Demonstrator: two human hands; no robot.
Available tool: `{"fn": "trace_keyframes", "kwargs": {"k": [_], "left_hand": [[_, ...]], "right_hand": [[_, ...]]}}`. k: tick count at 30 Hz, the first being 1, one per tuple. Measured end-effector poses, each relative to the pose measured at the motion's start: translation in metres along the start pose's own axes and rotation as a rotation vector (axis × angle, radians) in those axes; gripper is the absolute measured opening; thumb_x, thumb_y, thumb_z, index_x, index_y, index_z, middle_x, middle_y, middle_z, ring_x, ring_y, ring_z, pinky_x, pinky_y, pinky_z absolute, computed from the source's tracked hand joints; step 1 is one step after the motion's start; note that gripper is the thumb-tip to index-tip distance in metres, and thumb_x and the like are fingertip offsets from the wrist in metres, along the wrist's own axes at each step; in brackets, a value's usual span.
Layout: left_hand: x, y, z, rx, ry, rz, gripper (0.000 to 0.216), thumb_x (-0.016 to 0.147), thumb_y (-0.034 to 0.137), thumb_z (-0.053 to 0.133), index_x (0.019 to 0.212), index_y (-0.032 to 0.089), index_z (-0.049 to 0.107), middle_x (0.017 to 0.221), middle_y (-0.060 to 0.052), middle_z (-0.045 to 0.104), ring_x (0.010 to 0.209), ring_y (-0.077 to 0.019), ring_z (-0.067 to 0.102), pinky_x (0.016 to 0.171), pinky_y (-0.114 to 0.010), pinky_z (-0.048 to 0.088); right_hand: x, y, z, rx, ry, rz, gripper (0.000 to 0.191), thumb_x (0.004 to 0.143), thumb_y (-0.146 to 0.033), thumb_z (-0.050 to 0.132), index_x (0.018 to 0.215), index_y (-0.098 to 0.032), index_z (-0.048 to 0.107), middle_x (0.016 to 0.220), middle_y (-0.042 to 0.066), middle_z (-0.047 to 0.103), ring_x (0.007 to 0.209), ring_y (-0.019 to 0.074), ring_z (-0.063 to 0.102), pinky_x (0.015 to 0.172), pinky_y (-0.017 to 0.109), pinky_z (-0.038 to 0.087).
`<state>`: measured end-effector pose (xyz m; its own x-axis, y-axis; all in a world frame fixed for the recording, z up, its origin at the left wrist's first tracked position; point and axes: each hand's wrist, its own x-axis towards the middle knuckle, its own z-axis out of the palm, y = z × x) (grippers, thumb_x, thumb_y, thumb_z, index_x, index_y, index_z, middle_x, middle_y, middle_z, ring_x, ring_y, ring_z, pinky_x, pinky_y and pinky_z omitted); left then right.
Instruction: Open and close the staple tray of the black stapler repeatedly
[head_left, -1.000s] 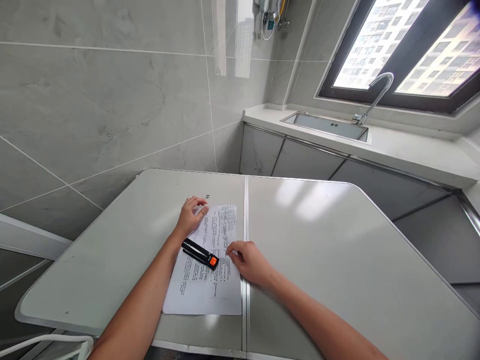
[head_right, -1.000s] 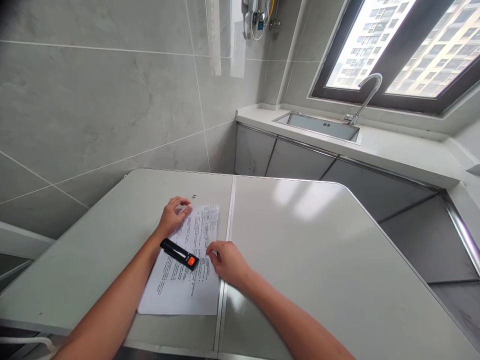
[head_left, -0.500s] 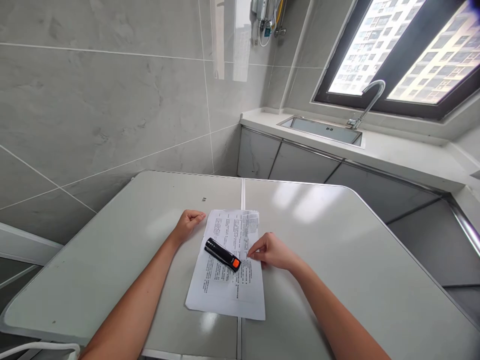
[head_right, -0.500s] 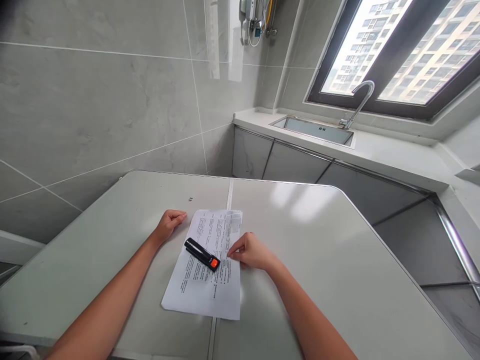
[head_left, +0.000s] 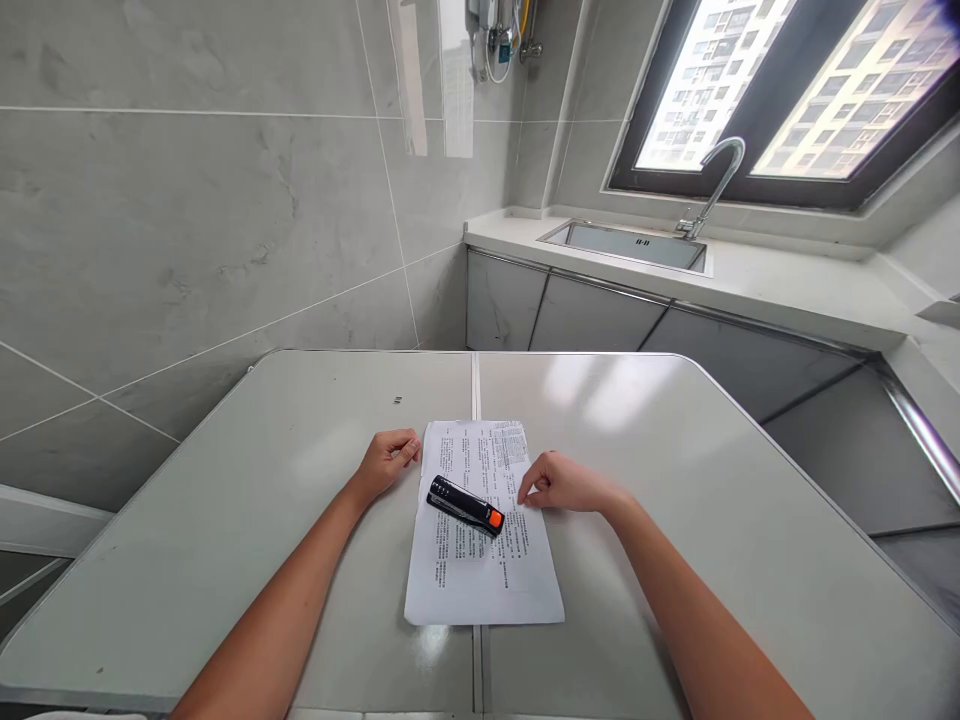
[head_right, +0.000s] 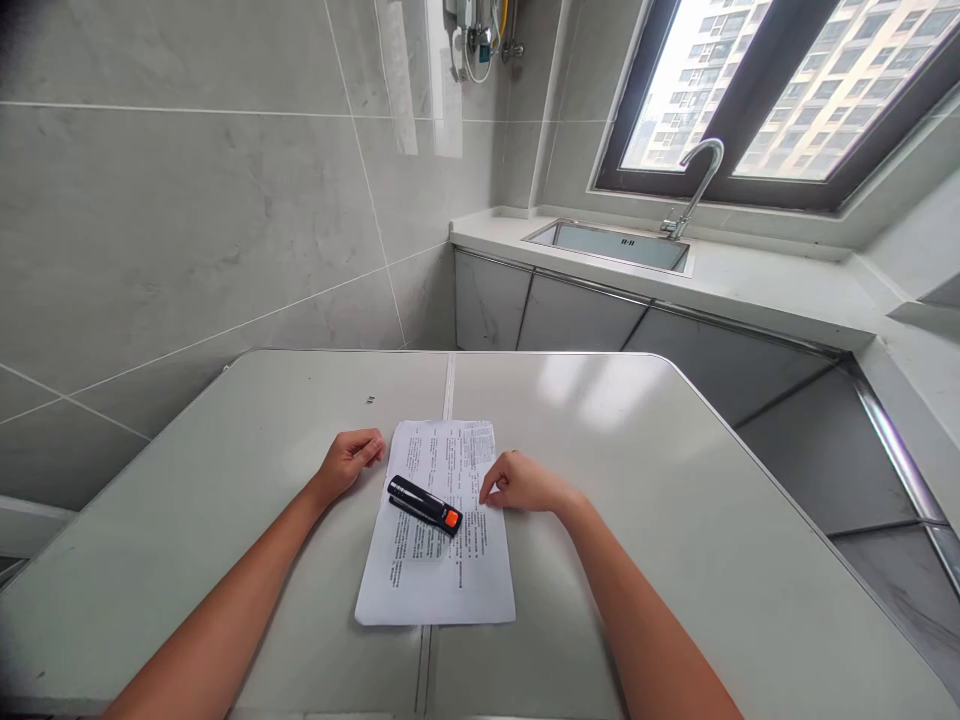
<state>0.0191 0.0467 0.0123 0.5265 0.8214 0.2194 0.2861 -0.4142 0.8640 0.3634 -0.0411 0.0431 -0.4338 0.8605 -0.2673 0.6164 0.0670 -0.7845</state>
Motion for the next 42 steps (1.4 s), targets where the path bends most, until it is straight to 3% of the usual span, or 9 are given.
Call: {"fn": "trace_keyframes", "kwargs": {"k": [3,8,13,18,23,27,33,36,42], "left_hand": [[0.0,-0.001,-0.001,0.056,-0.052,0.027,0.044,0.102,0.044,0.048,0.069,0.018,0.059,0.064,0.0,0.052,0.063,-0.0141,0.046,0.065,-0.029,0.038],[0.003,0.0,0.003,0.098,-0.152,0.024,0.038,0.102,0.04,0.048,0.074,0.018,0.061,0.069,-0.001,0.056,0.066,-0.0151,0.049,0.064,-0.029,0.04],[0.006,0.002,0.009,0.197,-0.175,0.053,0.021,0.101,0.027,0.047,0.106,0.023,0.068,0.103,-0.006,0.068,0.081,-0.0165,0.058,0.073,-0.03,0.046],[0.005,0.0,0.01,0.232,-0.283,0.118,0.021,0.099,0.03,0.055,0.105,0.024,0.075,0.113,-0.009,0.069,0.083,-0.0178,0.063,0.074,-0.033,0.051],[0.006,-0.001,0.011,0.382,-0.237,0.209,0.02,0.1,0.03,0.057,0.1,0.028,0.077,0.116,-0.008,0.074,0.109,-0.0248,0.061,0.098,-0.044,0.046],[0.006,-0.003,0.01,0.441,-0.243,0.206,0.019,0.101,0.029,0.057,0.1,0.028,0.076,0.121,-0.006,0.073,0.114,-0.0247,0.062,0.097,-0.043,0.043],[0.006,-0.004,0.01,0.44,-0.252,0.184,0.02,0.101,0.031,0.056,0.101,0.028,0.075,0.123,-0.006,0.072,0.114,-0.0244,0.062,0.098,-0.042,0.042],[0.006,-0.004,0.011,0.437,-0.254,0.172,0.02,0.101,0.033,0.056,0.099,0.028,0.076,0.122,-0.006,0.072,0.113,-0.0245,0.062,0.099,-0.042,0.042],[0.006,-0.004,0.01,0.4,-0.251,0.168,0.02,0.1,0.033,0.057,0.099,0.028,0.077,0.122,-0.006,0.072,0.115,-0.0242,0.061,0.105,-0.043,0.04]], "right_hand": [[0.002,-0.015,0.009,-0.014,0.176,-0.083,0.023,0.09,-0.037,0.061,0.086,-0.023,0.078,0.055,-0.006,0.032,0.054,0.0105,0.027,0.054,0.026,0.024],[0.006,-0.039,0.046,-0.135,0.11,-0.195,0.045,0.075,-0.054,0.082,0.102,-0.023,0.063,0.087,-0.001,0.059,0.074,0.0155,0.051,0.061,0.025,0.033],[0.01,-0.045,0.069,-0.346,0.126,-0.213,0.019,0.083,-0.025,0.073,0.093,-0.023,0.056,0.092,0.0,0.06,0.071,0.015,0.052,0.06,0.026,0.03],[0.008,-0.045,0.059,-0.307,0.152,-0.268,0.013,0.088,-0.026,0.069,0.095,-0.024,0.059,0.095,0.0,0.061,0.076,0.0155,0.056,0.063,0.026,0.032],[0.01,-0.04,0.054,-0.286,0.149,-0.266,0.014,0.087,-0.028,0.072,0.098,-0.024,0.063,0.097,0.0,0.063,0.079,0.0162,0.059,0.067,0.027,0.036],[0.014,-0.032,0.056,-0.269,0.138,-0.27,0.016,0.086,-0.028,0.074,0.099,-0.024,0.065,0.098,0.0,0.064,0.082,0.0171,0.06,0.069,0.027,0.039],[0.012,-0.02,0.036,-0.105,0.113,-0.323,0.047,0.083,-0.047,0.078,0.124,-0.026,0.066,0.106,0.004,0.064,0.089,0.0197,0.059,0.076,0.029,0.045],[0.008,-0.013,0.018,-0.021,0.159,-0.33,0.031,0.09,-0.05,0.066,0.105,-0.023,0.073,0.088,0.002,0.062,0.076,0.0164,0.052,0.069,0.028,0.041],[0.003,0.0,0.008,0.001,0.092,-0.279,0.043,0.089,-0.058,0.063,0.074,-0.021,0.079,0.055,-0.003,0.043,0.057,0.0118,0.035,0.06,0.027,0.034]]}}
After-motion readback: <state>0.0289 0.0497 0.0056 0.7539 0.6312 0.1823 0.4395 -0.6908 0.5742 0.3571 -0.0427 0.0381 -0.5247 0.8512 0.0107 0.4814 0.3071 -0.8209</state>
